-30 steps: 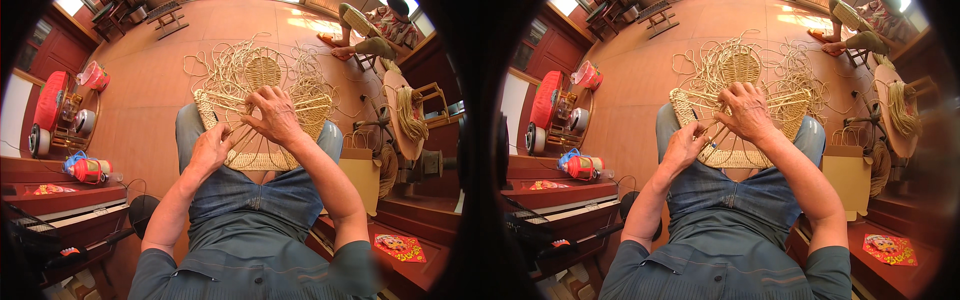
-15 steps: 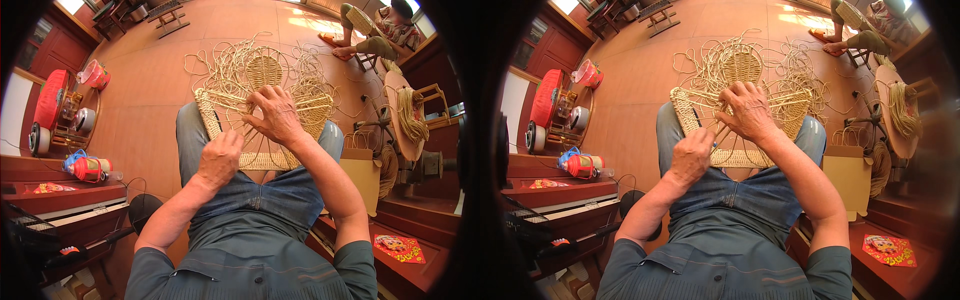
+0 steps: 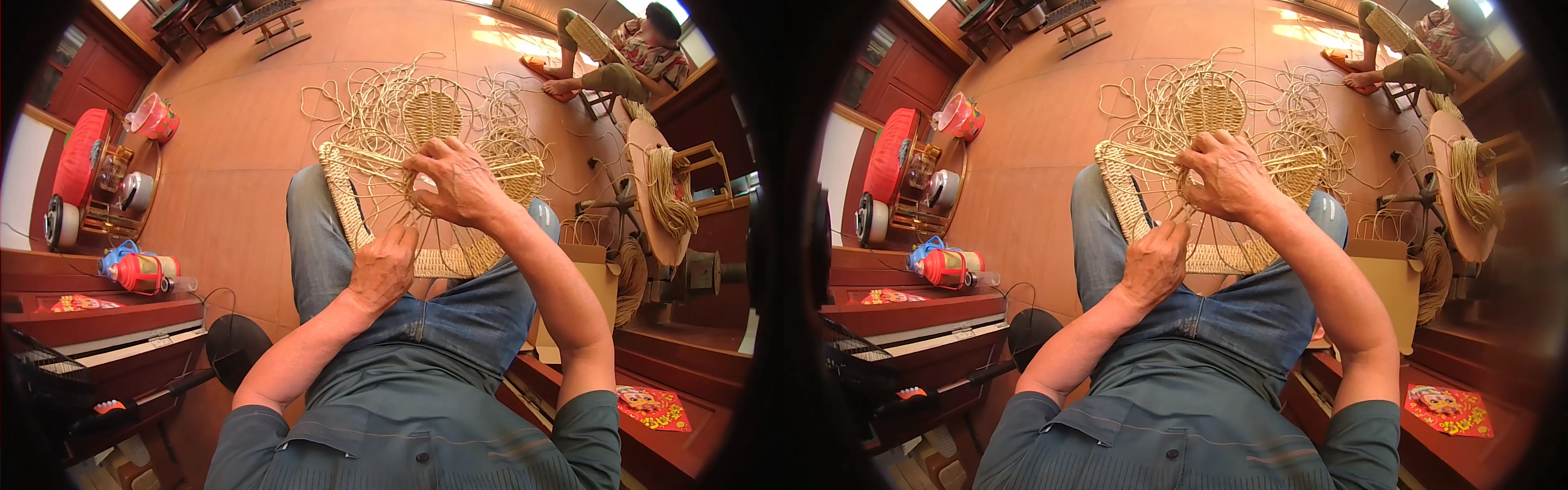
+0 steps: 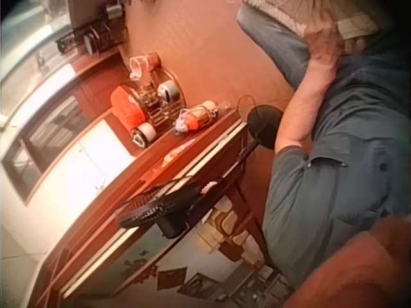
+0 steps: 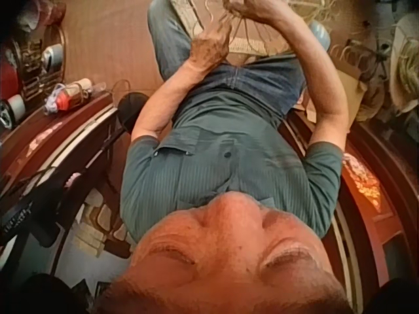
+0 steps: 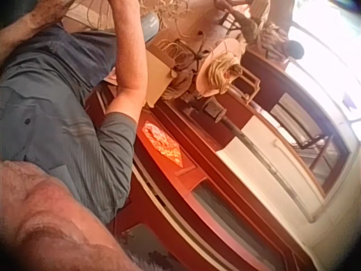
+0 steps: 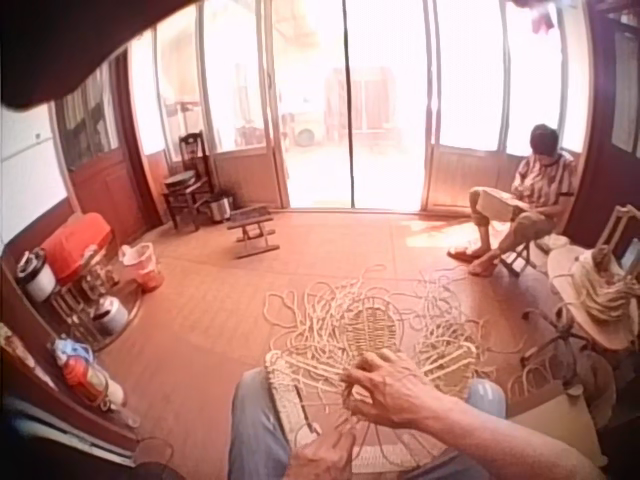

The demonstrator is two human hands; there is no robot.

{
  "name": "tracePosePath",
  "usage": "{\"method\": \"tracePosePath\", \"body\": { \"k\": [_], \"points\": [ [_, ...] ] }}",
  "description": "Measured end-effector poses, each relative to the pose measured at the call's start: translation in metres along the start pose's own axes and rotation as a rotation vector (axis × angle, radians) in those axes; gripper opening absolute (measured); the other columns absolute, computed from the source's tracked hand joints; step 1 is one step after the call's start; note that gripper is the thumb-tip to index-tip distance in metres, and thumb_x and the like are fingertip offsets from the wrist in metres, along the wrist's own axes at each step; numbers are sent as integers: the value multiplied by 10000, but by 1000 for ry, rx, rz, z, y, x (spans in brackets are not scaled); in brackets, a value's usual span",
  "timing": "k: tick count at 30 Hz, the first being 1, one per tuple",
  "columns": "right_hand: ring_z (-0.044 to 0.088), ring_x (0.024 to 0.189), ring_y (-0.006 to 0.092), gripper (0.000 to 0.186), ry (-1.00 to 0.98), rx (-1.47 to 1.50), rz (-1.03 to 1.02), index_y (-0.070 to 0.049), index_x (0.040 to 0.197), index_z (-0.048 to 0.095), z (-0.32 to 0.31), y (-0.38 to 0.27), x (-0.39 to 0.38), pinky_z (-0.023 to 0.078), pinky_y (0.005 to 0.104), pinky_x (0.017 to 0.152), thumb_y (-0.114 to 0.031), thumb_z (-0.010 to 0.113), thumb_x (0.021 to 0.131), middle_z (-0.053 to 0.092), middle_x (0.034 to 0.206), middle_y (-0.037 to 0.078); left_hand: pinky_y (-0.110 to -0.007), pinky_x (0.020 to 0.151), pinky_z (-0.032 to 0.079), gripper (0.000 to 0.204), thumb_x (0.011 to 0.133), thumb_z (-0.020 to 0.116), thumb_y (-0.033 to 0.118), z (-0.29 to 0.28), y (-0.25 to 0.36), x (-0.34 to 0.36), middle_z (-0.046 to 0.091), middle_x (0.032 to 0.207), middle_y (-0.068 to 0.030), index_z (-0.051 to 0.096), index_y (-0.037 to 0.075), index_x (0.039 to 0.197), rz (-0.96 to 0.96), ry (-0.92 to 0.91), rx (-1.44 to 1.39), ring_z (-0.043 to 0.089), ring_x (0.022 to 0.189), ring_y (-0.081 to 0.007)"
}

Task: Manually weaving a basket using long straw fibers.

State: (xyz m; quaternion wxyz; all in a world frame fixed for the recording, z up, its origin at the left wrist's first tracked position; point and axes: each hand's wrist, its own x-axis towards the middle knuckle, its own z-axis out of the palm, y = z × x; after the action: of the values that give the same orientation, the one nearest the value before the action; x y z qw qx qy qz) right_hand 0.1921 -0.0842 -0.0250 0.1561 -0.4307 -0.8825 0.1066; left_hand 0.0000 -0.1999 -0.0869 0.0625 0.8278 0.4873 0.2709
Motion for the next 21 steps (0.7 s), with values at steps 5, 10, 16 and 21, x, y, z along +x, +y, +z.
{"method": "tracePosePath", "body": {
  "k": [5, 10, 16, 21],
  "points": [
    [619, 1234, 331, 578, 6, -37, -21, -154, 1340, 757, 0, -6, -5, 494, 489, 1069, -392, 866, 825, 683, 1264, 102, -410, 669, 565, 95, 938, 669, 40, -2, -2, -2, 606, 856, -104, 676, 47, 1033, 26, -27, 60, 686, 775, -284],
    [596, 1287, 333, 673, -30, -108, 46, -141, 1372, 722, 1, -14, -6, 485, 480, 1093, -398, 904, 776, 658, 1304, 105, -411, 680, 578, 62, 959, 676, 72, -9, -6, -1, 628, 881, -106, 677, 57, 1020, -1, -14, 21, 707, 807, -290],
    [600, 1278, 340, 572, -26, -131, 58, -123, 1302, 721, 3, -19, -3, 481, 494, 1087, -303, 844, 774, 655, 1269, 118, -454, 664, 574, 73, 954, 714, 73, -12, -15, 5, 636, 863, -105, 686, 114, 1006, -181, 138, -219, 721, 808, -323],
    [602, 1270, 342, 551, -21, -133, 59, -116, 1279, 715, 4, -20, -3, 482, 495, 1088, -310, 839, 779, 654, 1270, 120, -450, 671, 583, 62, 953, 702, 79, -1, -20, -2, 633, 858, -98, 684, 108, 1005, -104, 57, 23, 725, 818, -316]
  ]
}}
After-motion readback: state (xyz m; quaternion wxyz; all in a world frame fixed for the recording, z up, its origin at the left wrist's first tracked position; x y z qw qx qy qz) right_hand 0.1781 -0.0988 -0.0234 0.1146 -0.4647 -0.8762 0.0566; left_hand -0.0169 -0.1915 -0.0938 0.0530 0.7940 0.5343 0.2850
